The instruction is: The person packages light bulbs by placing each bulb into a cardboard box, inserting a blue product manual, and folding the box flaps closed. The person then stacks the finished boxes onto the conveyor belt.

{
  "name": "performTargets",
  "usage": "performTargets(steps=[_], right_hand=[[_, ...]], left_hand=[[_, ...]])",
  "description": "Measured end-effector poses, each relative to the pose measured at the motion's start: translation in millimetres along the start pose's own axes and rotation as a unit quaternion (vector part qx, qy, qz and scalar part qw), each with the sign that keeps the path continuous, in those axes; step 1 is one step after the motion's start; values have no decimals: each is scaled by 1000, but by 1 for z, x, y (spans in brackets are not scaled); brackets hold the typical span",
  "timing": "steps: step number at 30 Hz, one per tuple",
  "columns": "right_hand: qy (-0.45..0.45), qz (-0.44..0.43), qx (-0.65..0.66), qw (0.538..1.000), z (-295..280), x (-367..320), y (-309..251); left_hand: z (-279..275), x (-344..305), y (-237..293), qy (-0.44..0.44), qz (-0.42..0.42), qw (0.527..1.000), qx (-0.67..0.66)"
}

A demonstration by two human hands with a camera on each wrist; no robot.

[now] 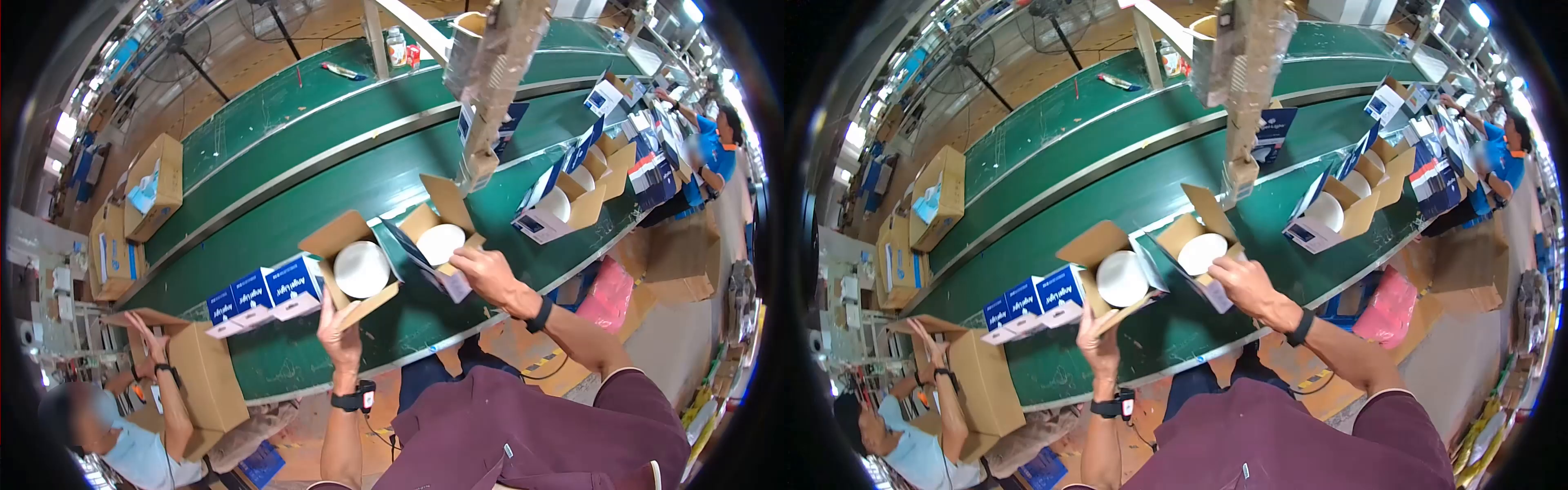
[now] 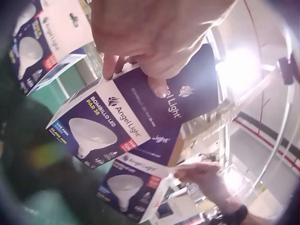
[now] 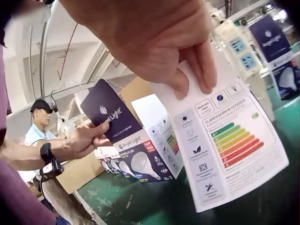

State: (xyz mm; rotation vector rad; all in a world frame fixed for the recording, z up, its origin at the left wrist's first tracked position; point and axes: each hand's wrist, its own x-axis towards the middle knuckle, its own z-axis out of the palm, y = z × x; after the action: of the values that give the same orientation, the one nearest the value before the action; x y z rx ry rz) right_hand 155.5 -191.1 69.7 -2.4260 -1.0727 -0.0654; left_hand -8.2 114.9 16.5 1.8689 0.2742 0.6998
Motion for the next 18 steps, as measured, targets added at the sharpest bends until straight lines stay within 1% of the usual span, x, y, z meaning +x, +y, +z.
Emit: performTargets(steps=[1, 2, 3, 5, 6, 8, 9, 10, 11, 12, 13, 14, 15, 17, 18], right_hand=[[30, 5, 10, 999, -6, -29, 2], [63, 11, 17, 998, -14, -56, 7], [50, 38, 21, 998, -24, -83, 18], [72, 45, -7, 996, -39, -122, 49], [78, 37, -12, 996, -45, -135, 69], [92, 32, -26, 995, -57, -156, 116], [47, 49, -31, 997, -62, -159, 140], [37, 34, -23, 999, -66, -159, 158], [25, 17, -12, 999, -68, -159, 167], [73, 23, -20, 997, -71, -160, 168], [122, 30, -27, 992, -75, -158, 163], [169, 43, -33, 984, -77, -160, 153], [209, 104, -14, 972, -83, -166, 140], [286, 213, 13, 934, -94, -184, 103], [289, 188, 30, 938, -94, -194, 81]], left_hand=[[6, -20, 13, -31, -54, 998, 13], [22, -39, 17, -20, -48, 999, 0], [41, -55, 21, -9, -40, 999, -15], [72, -81, 40, 2, 13, 989, 150], [88, -100, 39, 13, 0, 983, 182], [126, -119, 73, 9, -66, 981, 180], [137, -125, 91, 4, -97, 979, 181], [134, -132, 105, -71, -77, 969, 223], [131, -132, 129, -60, -104, 983, 141], [120, -130, 151, -43, -113, 986, 114], [107, -124, 161, -28, -122, 988, 87], [90, -117, 155, 13, -41, 988, 149], [74, -105, 150, 57, 39, 976, 205], [66, -60, 160, 95, 36, 955, 279], [69, -40, 157, 34, -20, 960, 277]])
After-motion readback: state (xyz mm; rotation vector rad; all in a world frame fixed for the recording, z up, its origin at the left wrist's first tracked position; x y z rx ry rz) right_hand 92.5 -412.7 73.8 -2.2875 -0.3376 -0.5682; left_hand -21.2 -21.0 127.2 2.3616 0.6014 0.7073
